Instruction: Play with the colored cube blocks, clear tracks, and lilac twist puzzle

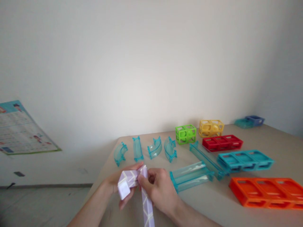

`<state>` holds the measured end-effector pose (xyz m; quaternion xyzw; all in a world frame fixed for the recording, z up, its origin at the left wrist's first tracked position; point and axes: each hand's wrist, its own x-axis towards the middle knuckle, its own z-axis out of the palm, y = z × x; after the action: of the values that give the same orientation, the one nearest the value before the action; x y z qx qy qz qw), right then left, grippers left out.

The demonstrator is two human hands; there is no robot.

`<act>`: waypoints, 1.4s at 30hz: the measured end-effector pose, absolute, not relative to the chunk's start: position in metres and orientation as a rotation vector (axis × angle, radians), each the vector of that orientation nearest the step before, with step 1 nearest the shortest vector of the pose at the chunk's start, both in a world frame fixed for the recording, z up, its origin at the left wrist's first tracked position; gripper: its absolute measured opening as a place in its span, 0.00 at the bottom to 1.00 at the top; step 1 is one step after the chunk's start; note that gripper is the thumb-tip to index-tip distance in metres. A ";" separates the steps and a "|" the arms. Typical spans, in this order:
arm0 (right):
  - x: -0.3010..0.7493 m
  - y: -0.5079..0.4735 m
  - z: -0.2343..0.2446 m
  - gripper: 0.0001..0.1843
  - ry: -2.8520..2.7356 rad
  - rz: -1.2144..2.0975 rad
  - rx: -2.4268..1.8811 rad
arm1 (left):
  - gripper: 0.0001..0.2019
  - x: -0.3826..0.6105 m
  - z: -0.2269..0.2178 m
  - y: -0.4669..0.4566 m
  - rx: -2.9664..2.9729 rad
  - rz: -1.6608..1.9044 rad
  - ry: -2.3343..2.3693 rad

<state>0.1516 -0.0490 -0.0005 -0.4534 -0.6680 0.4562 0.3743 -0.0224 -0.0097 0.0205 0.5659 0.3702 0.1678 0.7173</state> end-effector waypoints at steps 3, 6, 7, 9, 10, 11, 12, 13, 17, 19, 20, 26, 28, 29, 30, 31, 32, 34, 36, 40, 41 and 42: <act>0.152 -0.052 0.003 0.25 -1.817 0.926 -1.232 | 0.41 -0.032 0.015 -0.002 1.156 -0.086 0.782; 0.152 -0.059 0.011 0.24 -1.899 0.808 -1.271 | 0.48 -0.041 0.006 0.008 1.194 -0.284 0.733; 0.152 -0.061 0.013 0.24 -1.922 0.780 -1.281 | 0.51 -0.044 0.003 0.010 1.204 -0.337 0.717; 0.152 -0.063 0.018 0.23 -1.957 0.733 -1.311 | 0.52 -0.048 -0.002 0.012 1.237 -0.347 0.674; 0.152 -0.063 0.019 0.22 -1.966 0.712 -1.328 | 0.52 -0.049 -0.003 0.013 1.254 -0.322 0.661; 0.152 -0.062 0.019 0.22 -1.968 0.690 -1.344 | 0.50 -0.050 -0.005 0.013 1.268 -0.283 0.662; 0.152 -0.060 0.018 0.21 -1.961 0.671 -1.359 | 0.49 -0.050 -0.007 0.013 1.271 -0.229 0.681; 0.152 -0.058 0.017 0.22 -1.946 0.656 -1.377 | 0.48 -0.049 -0.007 0.013 1.259 -0.153 0.715; 0.155 -0.050 0.014 0.22 -1.870 0.673 -1.415 | 0.47 -0.043 -0.005 0.014 1.077 0.135 0.759; 0.156 -0.051 0.016 0.22 -1.876 0.724 -1.376 | 0.42 -0.042 0.001 0.013 1.012 0.175 0.658; 0.157 -0.052 0.017 0.21 -1.886 0.746 -1.357 | 0.37 -0.043 0.004 0.013 0.998 0.195 0.595; 0.154 -0.058 0.021 0.16 -1.895 0.890 -1.306 | 0.22 -0.048 0.013 0.008 1.004 0.300 0.493; 0.152 -0.060 0.020 0.15 -1.873 0.978 -1.274 | 0.22 -0.049 0.012 0.007 1.048 0.339 0.562; 0.151 -0.060 0.019 0.15 -1.860 1.020 -1.262 | 0.21 -0.049 0.012 0.007 1.075 0.347 0.587; 0.150 -0.061 0.019 0.16 -1.846 1.061 -1.251 | 0.21 -0.050 0.011 0.007 1.105 0.350 0.605; 0.149 -0.062 0.018 0.17 -1.831 1.101 -1.240 | 0.22 -0.050 0.011 0.008 1.137 0.347 0.613; 0.148 -0.062 0.017 0.18 -1.813 1.145 -1.228 | 0.22 -0.051 0.011 0.008 1.168 0.344 0.616; 0.147 -0.063 0.016 0.22 -1.760 1.269 -1.178 | 0.23 -0.052 0.010 0.010 1.218 0.353 0.612; 0.145 -0.063 0.014 0.27 -1.652 1.473 -1.067 | 0.23 -0.054 0.011 0.011 1.236 0.377 0.579; 0.141 -0.063 0.012 0.34 -1.417 1.877 -0.818 | 0.21 -0.058 0.014 0.013 1.264 0.456 0.402; 0.141 -0.064 0.012 0.35 -1.401 1.938 -0.788 | 0.20 -0.058 0.015 0.013 1.282 0.463 0.358; 0.141 -0.065 0.013 0.34 -1.396 1.988 -0.765 | 0.19 -0.059 0.017 0.012 1.300 0.461 0.325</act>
<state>0.1408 -0.0647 0.0125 -0.2873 -0.5242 0.7462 0.2931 -0.0586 0.0124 0.0165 0.5971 0.1493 0.2116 0.7592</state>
